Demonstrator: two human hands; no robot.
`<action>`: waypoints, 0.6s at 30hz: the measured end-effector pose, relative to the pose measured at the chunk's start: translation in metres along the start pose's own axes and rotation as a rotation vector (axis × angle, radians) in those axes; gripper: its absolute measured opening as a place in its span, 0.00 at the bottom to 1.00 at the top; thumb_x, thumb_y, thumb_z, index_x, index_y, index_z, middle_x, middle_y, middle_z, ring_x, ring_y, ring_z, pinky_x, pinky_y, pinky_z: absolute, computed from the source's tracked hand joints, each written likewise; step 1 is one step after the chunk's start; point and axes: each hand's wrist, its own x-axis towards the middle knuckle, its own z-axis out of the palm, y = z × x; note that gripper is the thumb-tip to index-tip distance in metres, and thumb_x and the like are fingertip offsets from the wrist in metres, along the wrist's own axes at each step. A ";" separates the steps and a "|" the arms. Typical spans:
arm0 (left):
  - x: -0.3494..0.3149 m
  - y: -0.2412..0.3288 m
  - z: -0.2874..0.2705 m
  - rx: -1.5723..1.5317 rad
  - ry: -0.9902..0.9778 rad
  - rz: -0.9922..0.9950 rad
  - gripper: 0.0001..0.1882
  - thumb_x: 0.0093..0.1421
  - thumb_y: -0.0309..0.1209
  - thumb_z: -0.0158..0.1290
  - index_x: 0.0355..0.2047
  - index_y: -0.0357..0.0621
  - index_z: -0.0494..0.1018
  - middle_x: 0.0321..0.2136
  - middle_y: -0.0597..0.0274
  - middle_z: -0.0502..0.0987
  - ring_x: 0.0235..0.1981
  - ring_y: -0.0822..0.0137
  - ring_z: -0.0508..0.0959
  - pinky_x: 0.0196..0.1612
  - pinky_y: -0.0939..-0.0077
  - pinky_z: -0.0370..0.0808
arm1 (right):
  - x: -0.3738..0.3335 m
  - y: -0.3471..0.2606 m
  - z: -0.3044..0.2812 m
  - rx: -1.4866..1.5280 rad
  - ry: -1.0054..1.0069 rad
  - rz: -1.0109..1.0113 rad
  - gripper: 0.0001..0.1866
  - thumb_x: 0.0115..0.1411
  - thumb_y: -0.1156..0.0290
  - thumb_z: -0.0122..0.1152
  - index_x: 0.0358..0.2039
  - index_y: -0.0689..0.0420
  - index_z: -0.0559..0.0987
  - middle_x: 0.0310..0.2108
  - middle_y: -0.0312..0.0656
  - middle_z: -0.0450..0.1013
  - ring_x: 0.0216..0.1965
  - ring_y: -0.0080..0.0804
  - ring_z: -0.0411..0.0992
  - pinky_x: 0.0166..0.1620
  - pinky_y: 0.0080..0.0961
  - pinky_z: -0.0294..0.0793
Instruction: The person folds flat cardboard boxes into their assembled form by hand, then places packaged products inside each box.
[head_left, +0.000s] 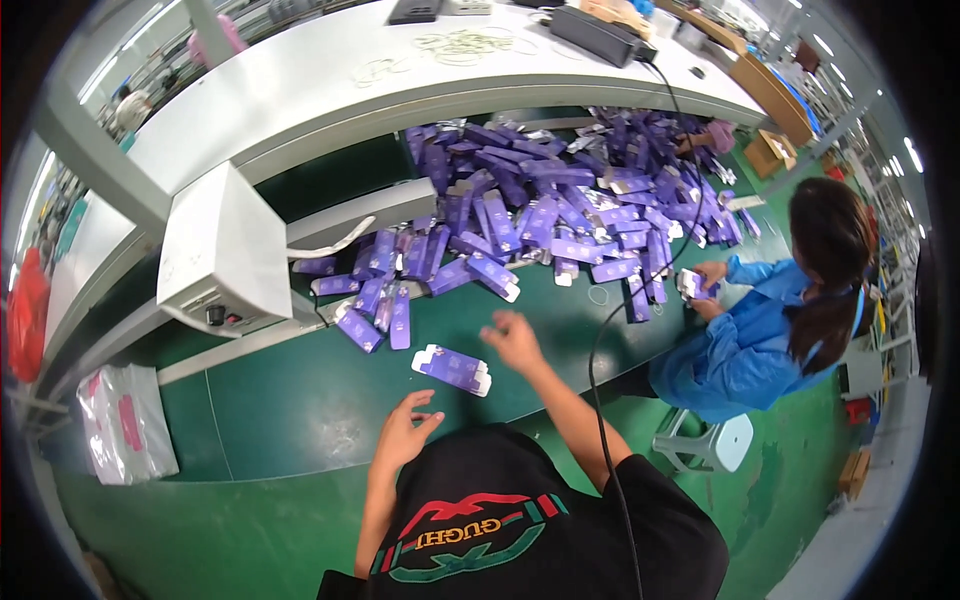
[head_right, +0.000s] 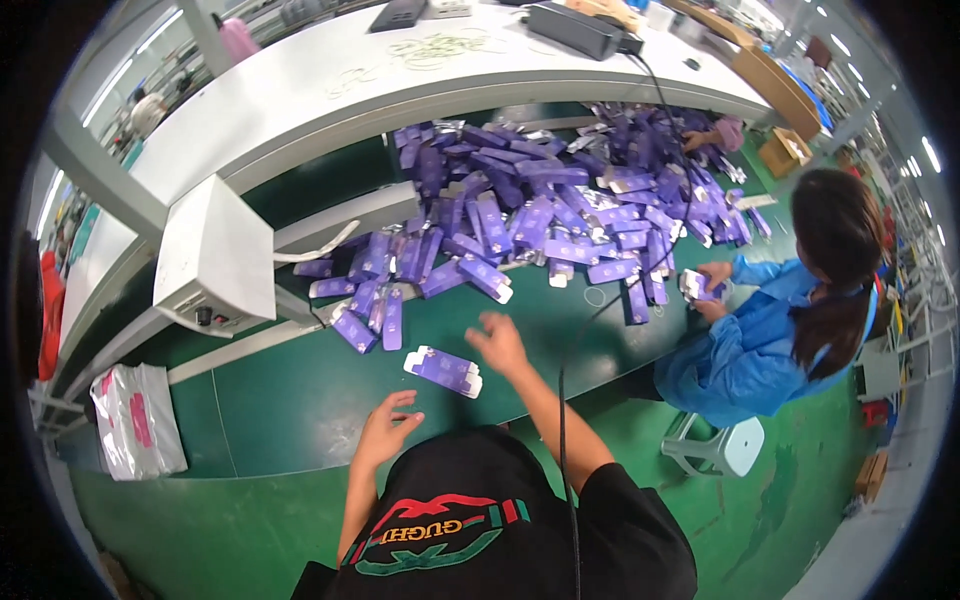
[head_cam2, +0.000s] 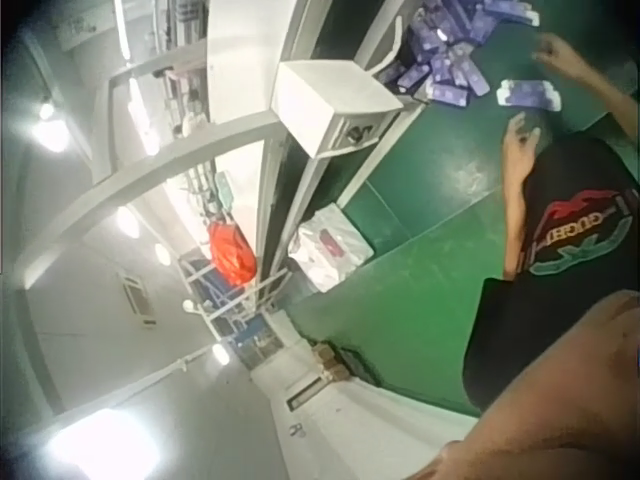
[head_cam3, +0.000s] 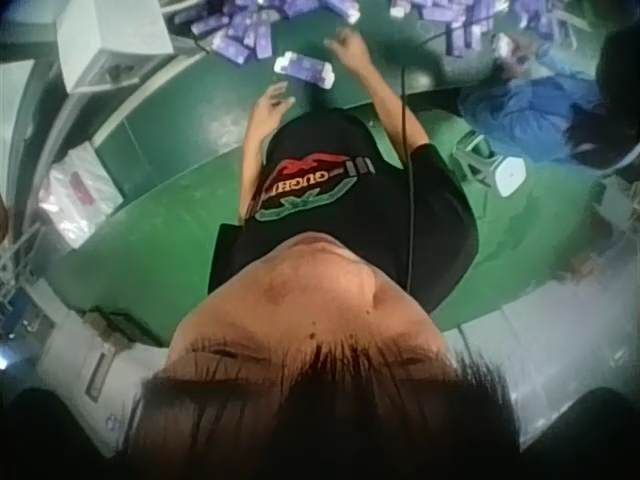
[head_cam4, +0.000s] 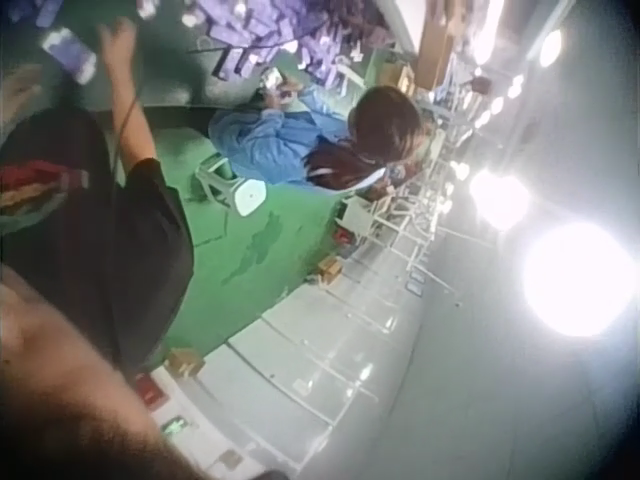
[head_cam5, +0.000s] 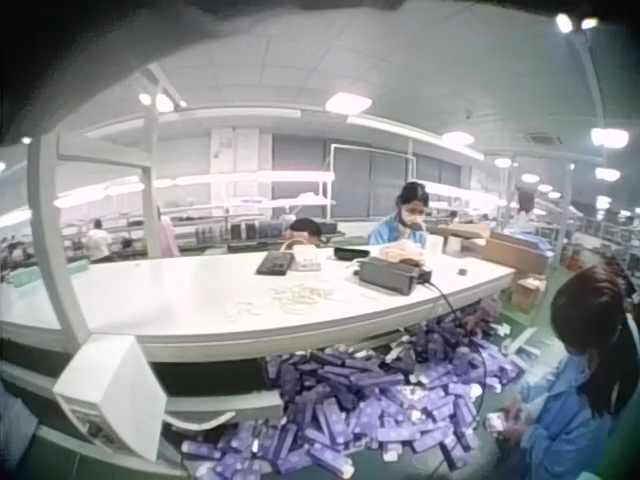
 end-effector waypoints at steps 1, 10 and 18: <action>-0.002 -0.003 0.001 -0.004 -0.003 -0.012 0.26 0.57 0.34 0.61 0.54 0.41 0.69 0.48 0.48 0.76 0.40 0.62 0.81 0.43 0.69 0.77 | -0.022 -0.001 0.028 -0.184 -0.038 -0.003 0.39 0.50 0.55 0.71 0.55 0.62 0.65 0.46 0.52 0.69 0.41 0.44 0.72 0.43 0.39 0.74; -0.009 -0.011 0.004 0.001 -0.032 -0.052 0.26 0.57 0.37 0.60 0.55 0.42 0.69 0.48 0.47 0.76 0.40 0.60 0.81 0.45 0.66 0.76 | -0.071 0.000 0.080 -0.465 -0.110 0.118 0.39 0.35 0.58 0.80 0.46 0.54 0.68 0.45 0.47 0.64 0.49 0.48 0.64 0.50 0.42 0.67; 0.007 -0.031 0.016 -0.032 0.002 -0.144 0.34 0.57 0.42 0.61 0.58 0.37 0.64 0.51 0.42 0.74 0.45 0.57 0.79 0.48 0.65 0.76 | -0.050 -0.013 0.050 -0.001 -0.337 0.246 0.17 0.51 0.62 0.70 0.34 0.58 0.74 0.32 0.48 0.72 0.36 0.48 0.73 0.41 0.42 0.72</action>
